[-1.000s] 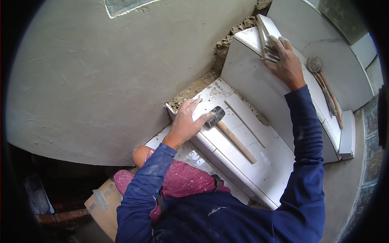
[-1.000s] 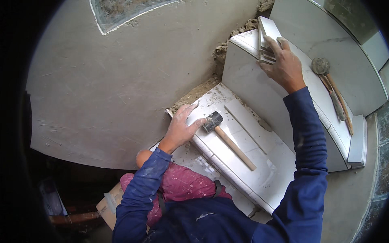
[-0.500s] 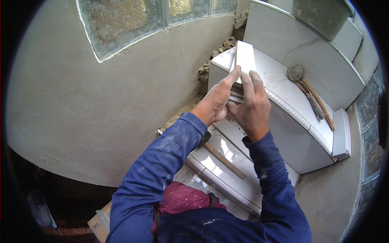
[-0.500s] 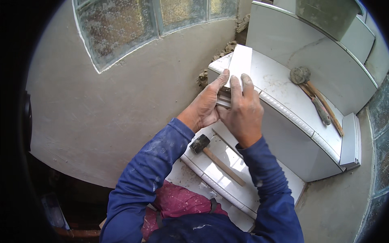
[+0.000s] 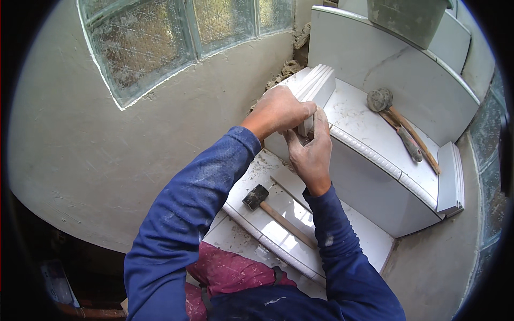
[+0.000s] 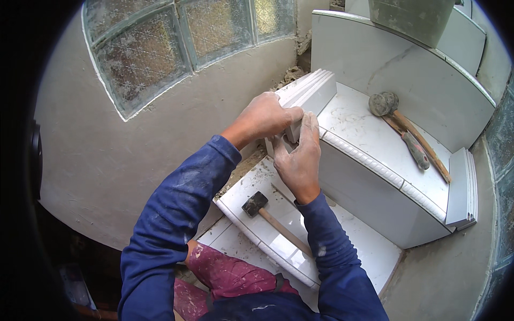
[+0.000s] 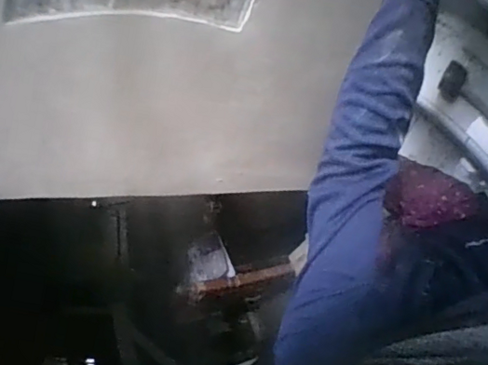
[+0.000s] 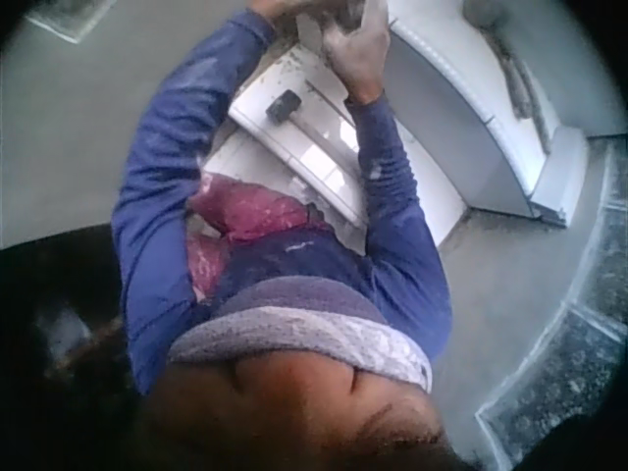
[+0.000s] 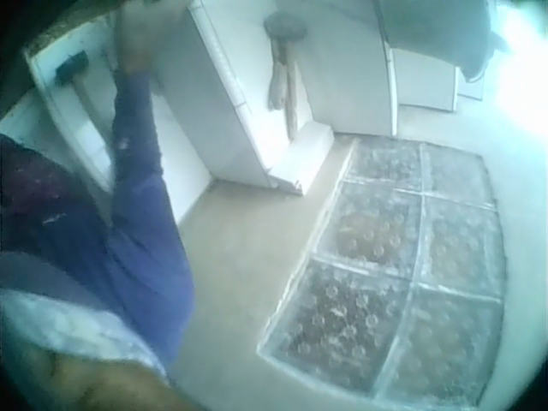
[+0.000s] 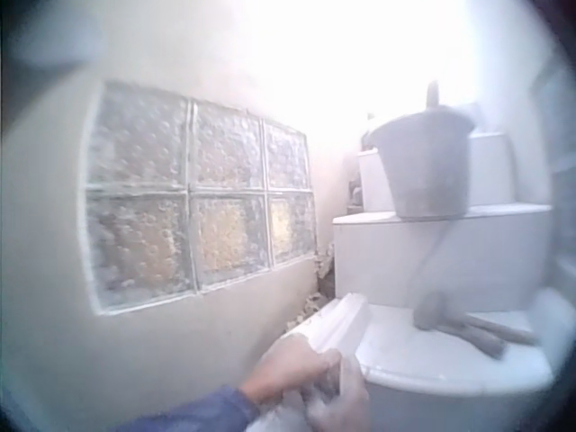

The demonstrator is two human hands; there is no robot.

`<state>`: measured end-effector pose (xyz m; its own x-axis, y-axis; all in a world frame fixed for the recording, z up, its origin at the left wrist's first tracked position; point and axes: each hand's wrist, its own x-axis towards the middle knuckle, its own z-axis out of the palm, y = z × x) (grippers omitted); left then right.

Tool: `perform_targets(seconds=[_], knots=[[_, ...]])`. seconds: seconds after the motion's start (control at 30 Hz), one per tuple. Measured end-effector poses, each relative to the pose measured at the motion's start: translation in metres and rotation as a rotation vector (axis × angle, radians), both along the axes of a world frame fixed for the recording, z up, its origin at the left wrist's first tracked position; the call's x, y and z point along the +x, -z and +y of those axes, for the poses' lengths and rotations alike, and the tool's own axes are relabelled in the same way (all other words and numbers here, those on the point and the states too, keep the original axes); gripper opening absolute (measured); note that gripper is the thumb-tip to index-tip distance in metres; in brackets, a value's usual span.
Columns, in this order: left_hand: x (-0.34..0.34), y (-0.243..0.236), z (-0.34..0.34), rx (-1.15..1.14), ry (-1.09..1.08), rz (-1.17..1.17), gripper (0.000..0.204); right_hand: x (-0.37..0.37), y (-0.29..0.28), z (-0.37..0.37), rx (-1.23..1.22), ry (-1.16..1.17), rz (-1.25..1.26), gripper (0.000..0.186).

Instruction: Applying mortar and fixing tiles to the corners and steps of a staircase.

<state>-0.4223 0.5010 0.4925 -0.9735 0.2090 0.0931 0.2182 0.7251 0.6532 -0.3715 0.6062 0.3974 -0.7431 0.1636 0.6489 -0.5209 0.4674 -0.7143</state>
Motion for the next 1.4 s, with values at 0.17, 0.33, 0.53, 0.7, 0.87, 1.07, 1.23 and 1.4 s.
perform_targets(seconds=[0.17, 0.33, 0.53, 0.7, 0.87, 1.07, 1.23, 1.4], knots=[[0.004, -0.011, 0.010, -0.151, 0.026, 0.048, 0.060, 0.002, -0.001, 0.008, -0.124, -0.067, -0.069, 0.063], [-0.002, 0.003, 0.020, -0.222, 0.005, 0.109, 0.074, 0.002, -0.005, 0.019, -0.089, 0.007, -0.082, 0.062], [0.003, 0.021, 0.001, -0.099, 0.110, 0.175, 0.093, -0.005, 0.003, 0.029, -0.060, -0.041, -0.004, 0.064], [0.021, 0.050, -0.015, 0.282, 0.183, 0.271, 0.078, -0.010, 0.004, 0.034, -0.059, -0.055, 0.004, 0.064], [0.006, 0.076, -0.029, 0.572, 0.339, 0.180, 0.057, 0.001, -0.011, 0.036, 0.067, -0.031, -0.166, 0.065], [0.001, 0.069, -0.015, 0.414, 0.315, 0.267, 0.056, -0.005, -0.008, 0.040, -0.021, -0.079, -0.121, 0.061], [0.009, 0.070, -0.011, 0.465, 0.276, 0.240, 0.060, -0.001, -0.014, 0.039, -0.032, -0.060, -0.158, 0.056], [0.011, 0.076, -0.003, 0.449, 0.231, 0.320, 0.060, -0.003, -0.011, 0.038, 0.011, -0.023, -0.005, 0.061]])
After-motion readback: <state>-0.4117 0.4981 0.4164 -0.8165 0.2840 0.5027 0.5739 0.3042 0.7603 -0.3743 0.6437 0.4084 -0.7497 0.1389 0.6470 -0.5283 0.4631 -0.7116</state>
